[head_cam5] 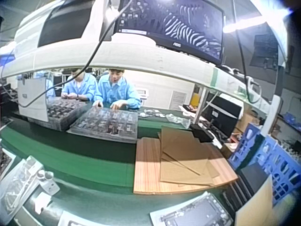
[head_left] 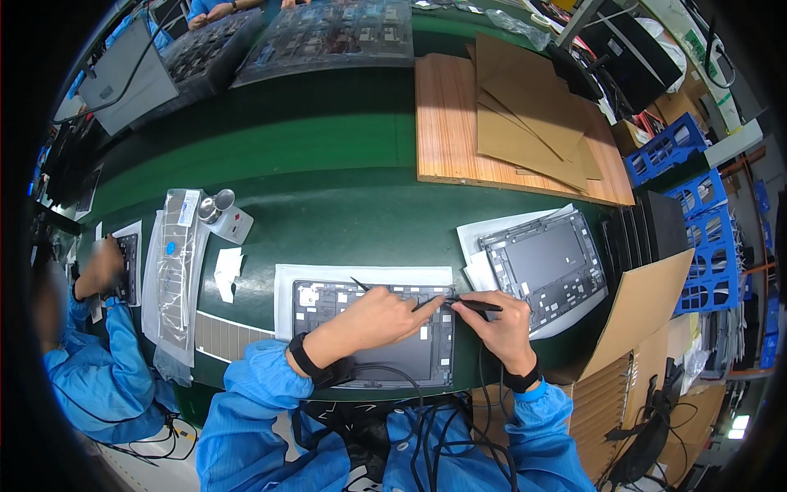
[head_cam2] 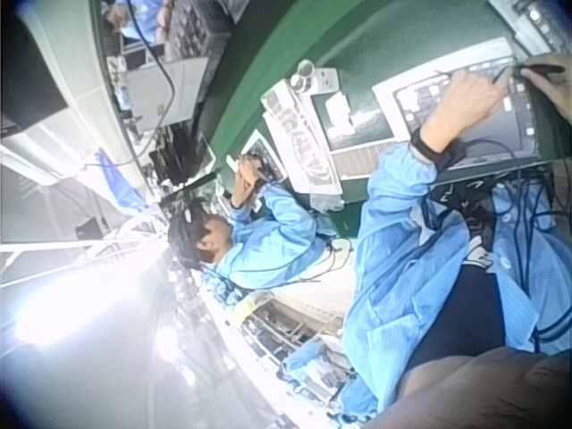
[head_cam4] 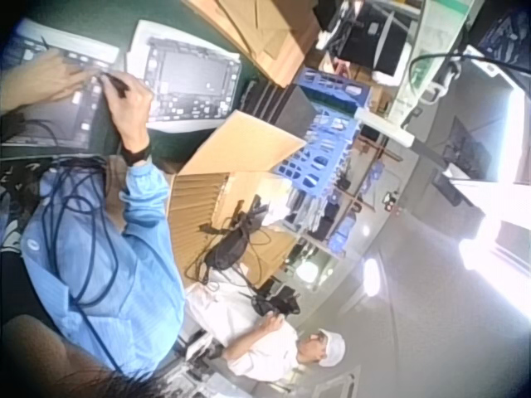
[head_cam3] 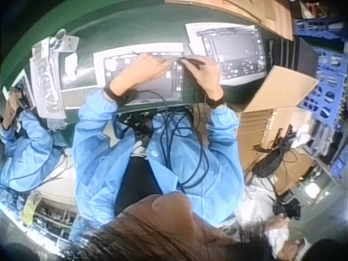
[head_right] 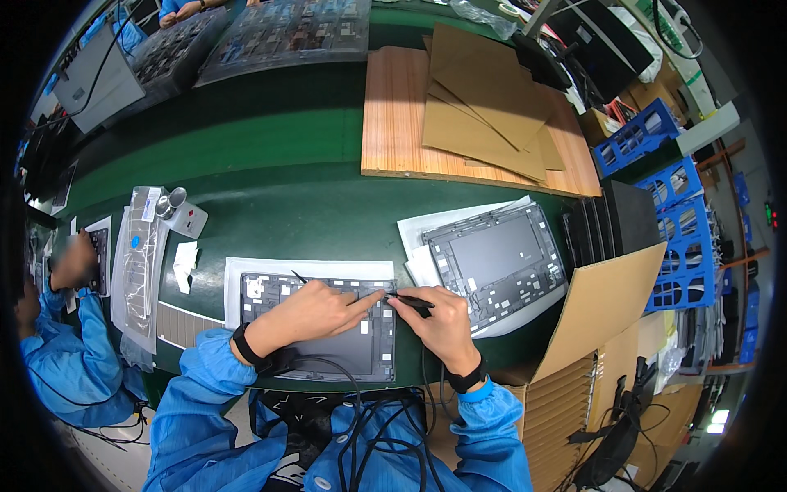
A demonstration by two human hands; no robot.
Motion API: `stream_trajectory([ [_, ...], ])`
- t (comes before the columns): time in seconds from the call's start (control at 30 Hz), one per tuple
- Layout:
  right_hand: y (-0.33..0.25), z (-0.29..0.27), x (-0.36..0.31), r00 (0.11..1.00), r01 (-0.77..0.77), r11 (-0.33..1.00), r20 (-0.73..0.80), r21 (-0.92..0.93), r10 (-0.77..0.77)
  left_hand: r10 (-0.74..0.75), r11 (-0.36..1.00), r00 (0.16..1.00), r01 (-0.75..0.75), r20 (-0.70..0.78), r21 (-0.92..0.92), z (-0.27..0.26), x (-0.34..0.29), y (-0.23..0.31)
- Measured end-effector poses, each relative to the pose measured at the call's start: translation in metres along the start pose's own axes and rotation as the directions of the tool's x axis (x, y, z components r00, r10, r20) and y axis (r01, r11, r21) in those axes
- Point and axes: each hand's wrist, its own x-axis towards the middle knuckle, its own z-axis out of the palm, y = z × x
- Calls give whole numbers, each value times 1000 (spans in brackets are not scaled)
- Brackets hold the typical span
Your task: The recorder is assembling tablet components on a factory assembly line and packing them into boxes.
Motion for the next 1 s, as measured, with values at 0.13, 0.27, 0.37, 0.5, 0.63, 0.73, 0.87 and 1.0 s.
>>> stream_trajectory([
  [0.13,1,0,-1,1000,10,1000,-4,6,-10,-6,1000,1000,6,6,-6,-1,1,0],
  [0.27,0,0,-1,1000,9,1000,-4,11,-8,-6,1000,1000,7,4,-17,0,1,0],
  [0.37,-1,-1,-1,1000,3,1000,-3,15,-3,-2,1000,1000,2,14,-19,-1,3,0],
  [0.5,-2,0,-1,1000,12,1000,-8,18,-12,1,1000,1000,-1,3,-16,-2,2,0],
  [0.63,-1,-2,-3,1000,-27,999,-2,28,27,-4,1000,1000,5,28,-22,0,3,0],
  [0.73,-1,-3,-3,999,-48,998,0,41,48,-4,1000,1000,5,30,-21,-2,3,0],
  [0.87,-3,-3,-3,999,-45,998,-3,38,45,-18,999,998,20,64,-28,-3,2,0],
  [1.0,-2,-4,-3,998,-55,997,-25,54,57,-19,1000,998,20,56,-23,-2,3,0],
])
